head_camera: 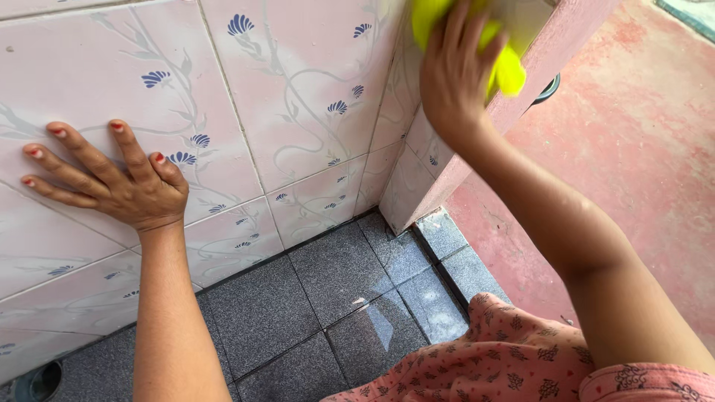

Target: The person scrubs the floor and wall tiles with a sponge and water, periodically dipping a small bucket into a larger bucket of water.

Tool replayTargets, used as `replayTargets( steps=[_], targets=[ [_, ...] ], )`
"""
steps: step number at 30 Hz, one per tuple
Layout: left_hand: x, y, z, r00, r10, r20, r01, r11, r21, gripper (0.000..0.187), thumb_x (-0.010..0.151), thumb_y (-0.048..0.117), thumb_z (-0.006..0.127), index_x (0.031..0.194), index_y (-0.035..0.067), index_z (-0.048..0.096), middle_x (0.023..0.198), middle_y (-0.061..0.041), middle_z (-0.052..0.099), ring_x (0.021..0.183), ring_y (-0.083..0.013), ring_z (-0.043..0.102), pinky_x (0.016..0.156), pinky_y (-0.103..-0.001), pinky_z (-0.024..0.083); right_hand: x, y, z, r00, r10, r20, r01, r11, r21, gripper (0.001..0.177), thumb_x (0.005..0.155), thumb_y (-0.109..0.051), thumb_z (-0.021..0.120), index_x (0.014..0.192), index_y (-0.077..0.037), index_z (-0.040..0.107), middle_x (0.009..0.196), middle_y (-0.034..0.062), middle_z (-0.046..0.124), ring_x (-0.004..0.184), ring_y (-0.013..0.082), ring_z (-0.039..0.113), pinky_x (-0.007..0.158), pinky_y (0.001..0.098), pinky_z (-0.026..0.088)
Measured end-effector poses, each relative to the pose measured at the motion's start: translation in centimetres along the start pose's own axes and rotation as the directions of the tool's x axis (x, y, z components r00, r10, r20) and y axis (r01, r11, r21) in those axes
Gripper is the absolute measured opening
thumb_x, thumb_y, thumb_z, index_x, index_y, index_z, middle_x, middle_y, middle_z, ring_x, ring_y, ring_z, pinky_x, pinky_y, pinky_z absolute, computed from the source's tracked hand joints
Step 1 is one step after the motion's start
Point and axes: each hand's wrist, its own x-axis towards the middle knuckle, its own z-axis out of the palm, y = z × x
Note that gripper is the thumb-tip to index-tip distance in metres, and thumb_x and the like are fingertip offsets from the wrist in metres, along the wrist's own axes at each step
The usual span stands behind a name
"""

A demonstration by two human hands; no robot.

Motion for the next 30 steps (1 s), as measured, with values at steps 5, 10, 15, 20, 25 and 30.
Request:
replayTargets(
  steps=[5, 10, 15, 20, 25, 30],
  targets=[
    [0.0, 0.5, -0.1, 0.996, -0.068, 0.058, 0.069, 0.998, -0.005, 0.059, 0.112, 0.046, 0.011, 0.17, 0.038, 0.01, 0.175, -0.011, 0.01, 0.161, -0.0416, 0.006, 0.126, -0.071, 0.0, -12.6, -6.3, 9.7, 0.942, -0.323, 0.096, 0.337, 0.901, -0.272, 0.055, 0.09, -0.029, 0.052, 0.136, 0.0, 0.065, 0.144, 0.0216, 0.055, 0.127, 0.0394, 0.049, 0.101, 0.0579, 0.036],
    [0.0, 0.8, -0.3, 0.994, -0.088, 0.072, 0.091, 0.995, -0.035, 0.059, 0.111, 0.045, 0.01, 0.171, 0.039, 0.009, 0.176, -0.009, 0.009, 0.161, -0.0403, 0.006, 0.127, -0.071, 0.0, -23.4, -11.8, 17.1, 0.448, -0.741, 0.5, 0.88, 0.462, -0.104, 0.044, 0.085, -0.032, 0.057, 0.115, -0.007, 0.076, 0.135, 0.0177, 0.056, 0.131, 0.0411, 0.042, 0.106, 0.0595, 0.03],
    [0.2, 1.0, -0.7, 0.989, -0.116, 0.094, 0.117, 0.993, -0.011, 0.058, 0.113, 0.045, 0.011, 0.17, 0.04, 0.006, 0.177, -0.007, 0.006, 0.163, -0.0383, 0.004, 0.129, -0.069, 0.0, -20.6, -12.7, 20.0, 0.678, -0.622, 0.391, 0.628, 0.767, 0.132, 0.028, 0.091, -0.023, 0.059, 0.105, -0.011, 0.08, 0.124, 0.0148, 0.064, 0.125, 0.0381, 0.049, 0.108, 0.0634, 0.034],
    [0.5, 1.3, -1.1, 0.993, -0.102, 0.064, 0.106, 0.992, -0.064, 0.058, 0.112, 0.043, 0.014, 0.17, 0.038, 0.012, 0.176, -0.009, 0.01, 0.161, -0.0388, 0.006, 0.128, -0.069, 0.0, -12.0, -4.7, 7.0, 0.9, -0.343, 0.27, 0.303, 0.936, 0.181, 0.044, 0.079, -0.023, 0.062, 0.121, -0.014, 0.072, 0.137, 0.011, 0.059, 0.132, 0.0402, 0.045, 0.105, 0.0661, 0.033],
    [0.5, 1.5, -1.3, 0.99, -0.111, 0.082, 0.115, 0.992, -0.053, 0.055, 0.115, 0.044, 0.016, 0.169, 0.037, 0.014, 0.175, -0.009, 0.01, 0.161, -0.0388, 0.007, 0.128, -0.069, 0.002, -3.9, 1.6, -5.8, 0.994, 0.015, -0.106, 0.048, 0.821, 0.569, 0.074, 0.085, -0.004, 0.059, 0.158, -0.015, 0.051, 0.156, 0.0181, 0.046, 0.134, 0.0536, 0.038, 0.101, 0.0764, 0.029],
    [1.2, 1.6, -2.0, 0.994, -0.101, 0.052, 0.106, 0.99, -0.089, 0.055, 0.116, 0.046, 0.02, 0.169, 0.035, 0.017, 0.175, -0.009, 0.013, 0.161, -0.0396, 0.009, 0.128, -0.069, 0.004, 3.8, -2.1, -4.3, 0.9, 0.137, -0.415, 0.097, 0.863, 0.496, 0.083, 0.085, -0.013, 0.071, 0.16, -0.015, 0.036, 0.157, 0.0257, 0.03, 0.14, 0.0527, 0.033, 0.107, 0.0716, 0.029]
  ],
)
